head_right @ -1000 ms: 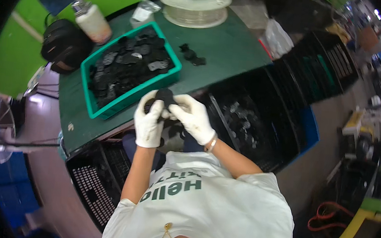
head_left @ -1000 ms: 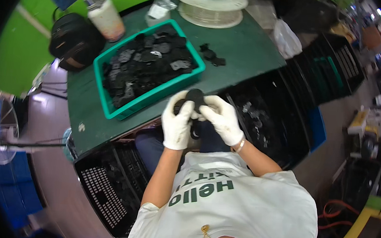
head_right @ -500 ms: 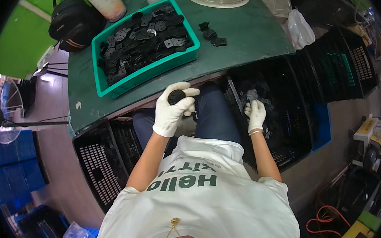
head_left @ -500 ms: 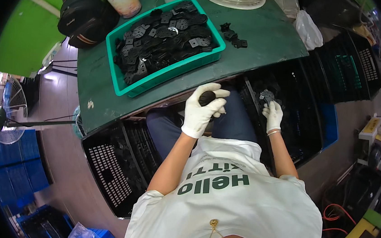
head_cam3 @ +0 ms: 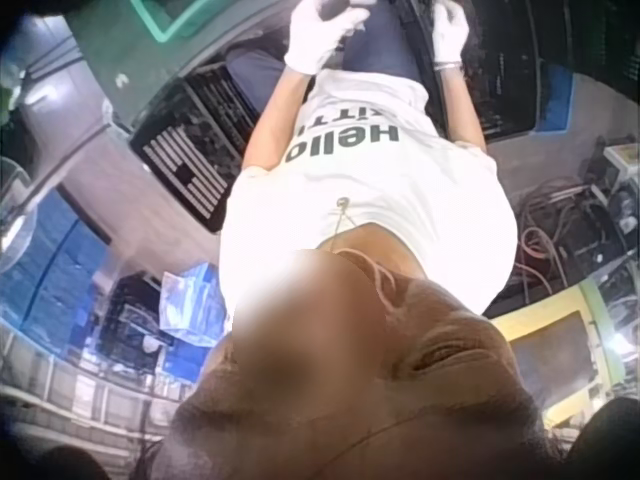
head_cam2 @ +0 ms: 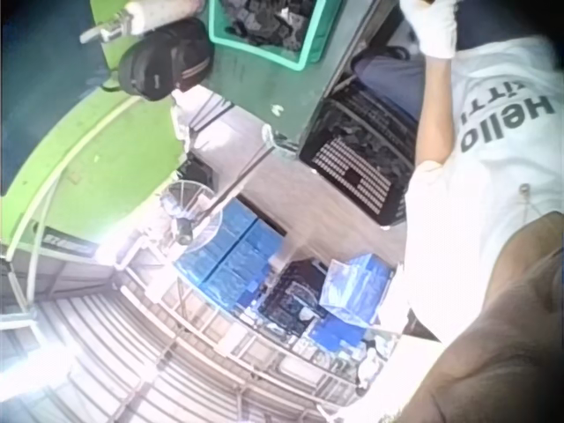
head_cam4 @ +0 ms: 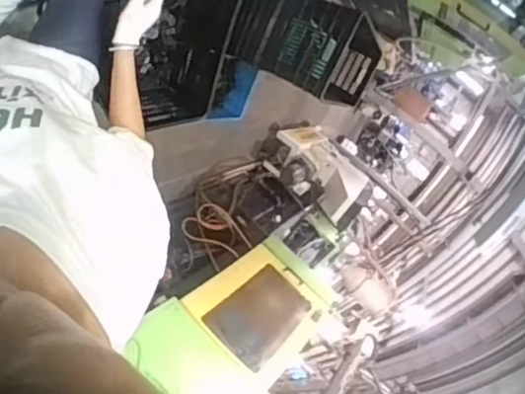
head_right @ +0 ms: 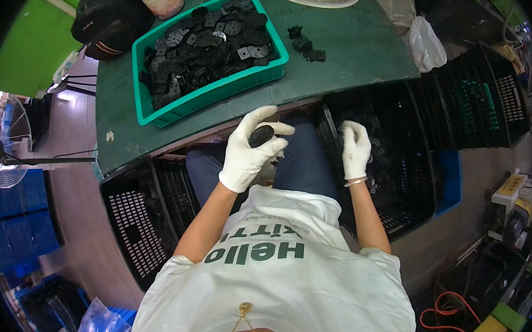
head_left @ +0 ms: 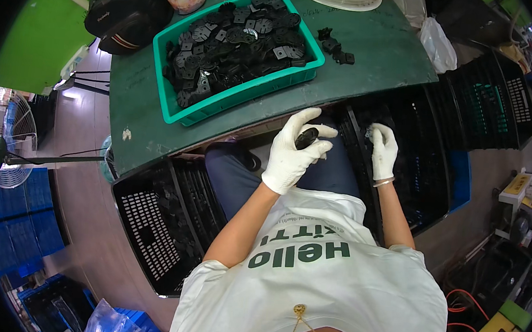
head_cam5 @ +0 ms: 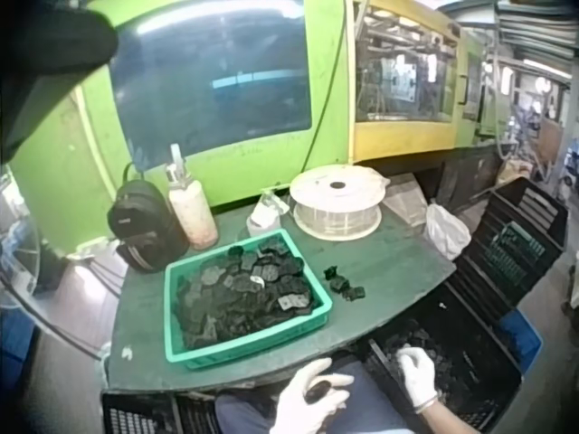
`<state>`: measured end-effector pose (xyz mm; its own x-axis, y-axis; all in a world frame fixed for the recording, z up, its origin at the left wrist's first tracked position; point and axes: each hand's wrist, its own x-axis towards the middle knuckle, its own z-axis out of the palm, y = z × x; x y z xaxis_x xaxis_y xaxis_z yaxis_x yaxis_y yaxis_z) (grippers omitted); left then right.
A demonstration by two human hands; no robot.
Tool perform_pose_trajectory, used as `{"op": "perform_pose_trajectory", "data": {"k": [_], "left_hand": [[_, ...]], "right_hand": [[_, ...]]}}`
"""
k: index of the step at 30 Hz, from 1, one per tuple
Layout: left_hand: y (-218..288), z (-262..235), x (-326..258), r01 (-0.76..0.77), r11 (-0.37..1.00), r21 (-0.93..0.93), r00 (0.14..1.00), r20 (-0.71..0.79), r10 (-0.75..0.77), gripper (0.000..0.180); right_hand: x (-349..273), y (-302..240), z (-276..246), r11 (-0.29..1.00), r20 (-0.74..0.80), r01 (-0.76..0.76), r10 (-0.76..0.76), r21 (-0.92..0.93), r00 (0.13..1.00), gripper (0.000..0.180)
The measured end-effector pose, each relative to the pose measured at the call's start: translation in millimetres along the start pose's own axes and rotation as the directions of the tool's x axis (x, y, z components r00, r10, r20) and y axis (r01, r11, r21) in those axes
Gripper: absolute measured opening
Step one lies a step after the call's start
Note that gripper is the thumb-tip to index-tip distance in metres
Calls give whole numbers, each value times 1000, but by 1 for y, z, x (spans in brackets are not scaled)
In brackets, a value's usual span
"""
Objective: The person sorts small black plastic molded parts by hand, taking them from a green tray and placing them into black crates.
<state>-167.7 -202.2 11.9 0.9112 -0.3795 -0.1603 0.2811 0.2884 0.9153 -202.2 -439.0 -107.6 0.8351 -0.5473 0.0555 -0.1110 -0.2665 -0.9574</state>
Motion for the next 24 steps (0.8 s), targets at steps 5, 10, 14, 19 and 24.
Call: {"op": "perform_pose_trajectory", "data": {"k": [5,10,14,19,24], "left_hand": [[11,4,-2,160,986,-35,986,54,-158,73],[16,1,-8,237,972,-10,963,132,-233,86],[26,-4,-16,250,967,-51,958,158,-240,84],[25,-24,-22,253,949,-188,958,189,-218,65],[18,-23,-23,196,961,-195,977,123,-175,49]], "right_hand": [[-22,-122,29,972,389,20,-113,235,914,16],[-27,-141,44,940,668,-100,-154,326,728,16],[-31,-152,44,943,614,-165,-50,290,788,16],[-29,-162,41,925,586,-292,99,245,804,24],[-34,-163,44,902,585,-364,170,232,793,25]]}}
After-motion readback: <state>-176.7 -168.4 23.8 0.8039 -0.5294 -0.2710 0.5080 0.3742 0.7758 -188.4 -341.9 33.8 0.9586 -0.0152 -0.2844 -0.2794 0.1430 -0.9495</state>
